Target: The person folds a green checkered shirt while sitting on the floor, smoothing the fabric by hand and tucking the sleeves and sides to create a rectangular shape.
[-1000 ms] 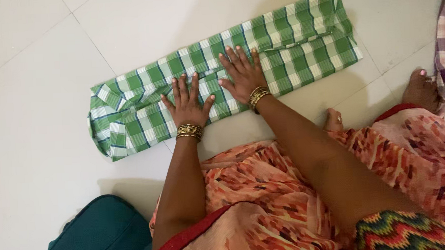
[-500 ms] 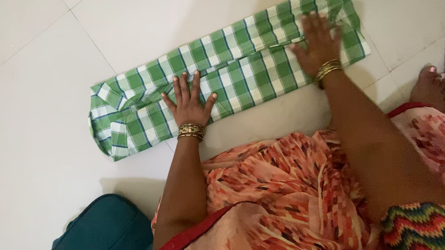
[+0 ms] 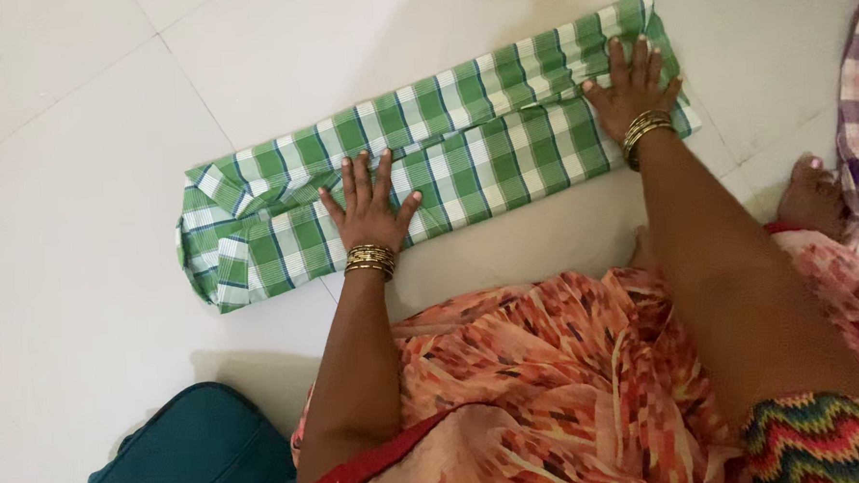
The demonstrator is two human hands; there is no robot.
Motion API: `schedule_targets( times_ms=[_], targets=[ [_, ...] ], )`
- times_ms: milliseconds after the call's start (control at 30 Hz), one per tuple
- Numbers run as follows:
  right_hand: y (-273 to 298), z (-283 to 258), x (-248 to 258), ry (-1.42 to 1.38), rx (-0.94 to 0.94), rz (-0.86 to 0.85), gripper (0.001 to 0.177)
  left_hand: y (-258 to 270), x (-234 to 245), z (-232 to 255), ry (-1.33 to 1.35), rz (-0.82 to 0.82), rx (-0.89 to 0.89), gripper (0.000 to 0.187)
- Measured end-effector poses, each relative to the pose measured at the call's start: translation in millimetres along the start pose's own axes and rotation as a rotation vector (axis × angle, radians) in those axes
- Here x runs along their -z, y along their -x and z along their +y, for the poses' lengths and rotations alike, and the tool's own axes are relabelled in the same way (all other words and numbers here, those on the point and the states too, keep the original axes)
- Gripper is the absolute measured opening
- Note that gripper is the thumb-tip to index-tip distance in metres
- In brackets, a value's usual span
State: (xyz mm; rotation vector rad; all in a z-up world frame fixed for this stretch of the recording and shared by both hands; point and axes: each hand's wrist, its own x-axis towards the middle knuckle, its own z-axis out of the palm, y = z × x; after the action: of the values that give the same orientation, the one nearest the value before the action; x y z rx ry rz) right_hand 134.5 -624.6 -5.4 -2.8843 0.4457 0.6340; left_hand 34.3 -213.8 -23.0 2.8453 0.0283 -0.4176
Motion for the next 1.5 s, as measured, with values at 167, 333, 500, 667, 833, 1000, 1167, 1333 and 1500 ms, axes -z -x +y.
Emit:
schedule_targets(
  times_ms=[167,333,500,667,833,1000,1167,1333,1500],
  targets=[
    [1,-1,-16,0.011,-0.007,0.096,0.080,1,-1,2,0.014,0.001,0.008,0.085],
    [7,8,-17,-0.045,0.074,0.166,0.078,0,-2,-2,0.002,0.033,-0.036,0.082],
    [6,3,-16,-0.077,0.048,0.190,0.074,1,-2,-17,0.090,0.106,-0.092,0.073],
    [-2,-5,0,-0.035,0.088,0.206,0.072,-1,2,-30,0.223,0.293,-0.125,0.052],
    [12,-45,-17,-0.130,0.382,0.532,0.048,-8,5,-39,0.318,0.387,-0.141,0.029],
    [52,-118,-54,0.078,0.818,0.260,0.059,-6,16,-39,0.355,0.368,-0.155,0.013],
    [64,-120,-51,0.162,0.707,0.255,0.039,2,40,-34,0.381,0.229,-0.202,0.013],
    [104,-86,-14,0.467,0.490,0.061,0.027,24,54,-33,0.372,-0.090,-0.298,0.004],
    [186,-32,-1,0.530,0.376,-0.171,0.031,44,62,-32,0.441,-0.571,-0.519,0.017]
  ],
)
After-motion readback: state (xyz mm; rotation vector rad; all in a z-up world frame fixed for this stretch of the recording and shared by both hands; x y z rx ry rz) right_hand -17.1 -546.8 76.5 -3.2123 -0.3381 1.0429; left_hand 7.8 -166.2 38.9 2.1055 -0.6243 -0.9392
